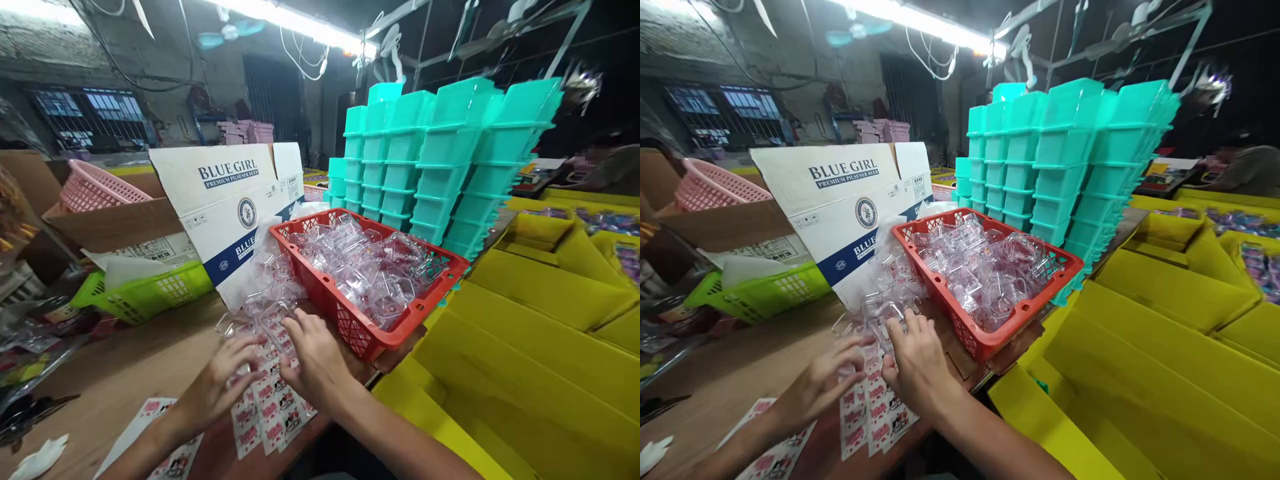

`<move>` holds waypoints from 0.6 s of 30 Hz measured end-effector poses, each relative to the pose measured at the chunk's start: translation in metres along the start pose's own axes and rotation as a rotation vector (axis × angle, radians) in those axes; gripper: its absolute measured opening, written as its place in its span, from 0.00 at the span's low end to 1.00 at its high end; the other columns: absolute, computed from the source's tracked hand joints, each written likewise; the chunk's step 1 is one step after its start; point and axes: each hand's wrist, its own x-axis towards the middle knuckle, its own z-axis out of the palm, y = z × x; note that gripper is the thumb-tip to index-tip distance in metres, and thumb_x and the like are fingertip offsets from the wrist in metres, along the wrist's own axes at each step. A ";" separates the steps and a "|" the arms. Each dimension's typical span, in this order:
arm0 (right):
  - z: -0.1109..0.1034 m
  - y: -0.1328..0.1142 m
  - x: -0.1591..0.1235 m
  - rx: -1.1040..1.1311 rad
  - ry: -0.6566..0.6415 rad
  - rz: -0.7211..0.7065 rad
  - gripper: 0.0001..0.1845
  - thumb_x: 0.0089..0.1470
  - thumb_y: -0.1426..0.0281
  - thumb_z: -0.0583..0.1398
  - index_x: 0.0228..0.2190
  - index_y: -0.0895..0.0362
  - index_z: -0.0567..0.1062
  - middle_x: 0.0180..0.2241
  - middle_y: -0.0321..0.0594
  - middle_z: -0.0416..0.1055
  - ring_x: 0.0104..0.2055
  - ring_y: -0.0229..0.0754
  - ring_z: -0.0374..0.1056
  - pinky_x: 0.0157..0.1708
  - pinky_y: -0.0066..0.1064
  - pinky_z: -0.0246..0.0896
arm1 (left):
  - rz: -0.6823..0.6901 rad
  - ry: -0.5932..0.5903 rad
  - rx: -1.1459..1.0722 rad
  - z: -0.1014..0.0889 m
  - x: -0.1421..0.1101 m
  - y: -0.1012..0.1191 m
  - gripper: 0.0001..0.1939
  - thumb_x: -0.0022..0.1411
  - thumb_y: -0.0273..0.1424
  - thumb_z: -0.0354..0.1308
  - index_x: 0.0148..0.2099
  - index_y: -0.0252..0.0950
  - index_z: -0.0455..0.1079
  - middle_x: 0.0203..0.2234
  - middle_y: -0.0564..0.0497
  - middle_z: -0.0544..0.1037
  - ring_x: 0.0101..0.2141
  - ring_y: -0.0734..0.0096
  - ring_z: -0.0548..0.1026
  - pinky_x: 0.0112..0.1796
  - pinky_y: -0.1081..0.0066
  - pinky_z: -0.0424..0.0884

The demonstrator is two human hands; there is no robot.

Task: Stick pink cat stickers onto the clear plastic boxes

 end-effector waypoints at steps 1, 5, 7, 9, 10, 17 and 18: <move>-0.030 0.003 0.000 0.006 0.130 -0.011 0.29 0.52 0.70 0.61 0.55 0.54 0.63 0.56 0.56 0.66 0.54 0.60 0.66 0.50 0.54 0.66 | 0.007 0.076 -0.002 -0.012 0.020 0.006 0.06 0.61 0.35 0.59 0.42 0.47 0.71 0.55 0.49 0.75 0.54 0.51 0.74 0.51 0.47 0.74; -0.135 0.071 0.043 -0.275 0.417 0.062 0.27 0.54 0.67 0.63 0.55 0.53 0.65 0.52 0.52 0.69 0.53 0.60 0.65 0.52 0.55 0.63 | 0.095 0.365 -0.032 -0.040 0.149 0.021 0.04 0.64 0.32 0.57 0.39 0.38 0.71 0.51 0.44 0.78 0.54 0.58 0.74 0.56 0.53 0.68; -0.159 0.120 0.076 -0.352 0.341 0.184 0.28 0.51 0.63 0.65 0.52 0.57 0.69 0.40 0.51 0.73 0.43 0.60 0.69 0.42 0.56 0.67 | 0.087 0.355 -0.064 -0.037 0.219 0.019 0.06 0.65 0.32 0.55 0.40 0.36 0.71 0.49 0.43 0.79 0.52 0.63 0.75 0.54 0.59 0.70; -0.165 0.149 0.093 -0.377 0.272 0.206 0.26 0.51 0.61 0.65 0.50 0.60 0.71 0.37 0.54 0.74 0.42 0.62 0.69 0.41 0.59 0.67 | 0.052 0.271 -0.034 -0.030 0.268 0.010 0.11 0.64 0.34 0.56 0.45 0.32 0.73 0.47 0.41 0.79 0.50 0.63 0.76 0.53 0.63 0.69; -0.164 0.151 0.092 -0.381 0.265 0.185 0.26 0.53 0.61 0.64 0.51 0.60 0.71 0.41 0.57 0.73 0.46 0.65 0.68 0.44 0.62 0.64 | 0.036 0.266 -0.026 -0.028 0.280 0.004 0.16 0.63 0.35 0.57 0.49 0.30 0.72 0.51 0.40 0.78 0.53 0.62 0.74 0.55 0.63 0.67; -0.069 0.044 0.015 0.106 0.206 -0.062 0.30 0.61 0.70 0.60 0.62 0.52 0.60 0.55 0.49 0.70 0.54 0.52 0.70 0.53 0.47 0.68 | -0.006 0.263 0.084 -0.037 0.180 -0.061 0.19 0.65 0.36 0.58 0.55 0.32 0.70 0.51 0.40 0.75 0.53 0.60 0.73 0.56 0.58 0.66; -0.041 0.037 0.017 0.131 0.054 -0.060 0.26 0.62 0.71 0.57 0.61 0.54 0.62 0.55 0.50 0.70 0.54 0.50 0.70 0.53 0.45 0.69 | -0.040 0.192 0.114 -0.036 0.158 -0.068 0.18 0.63 0.35 0.60 0.52 0.32 0.71 0.50 0.40 0.76 0.52 0.58 0.73 0.55 0.56 0.67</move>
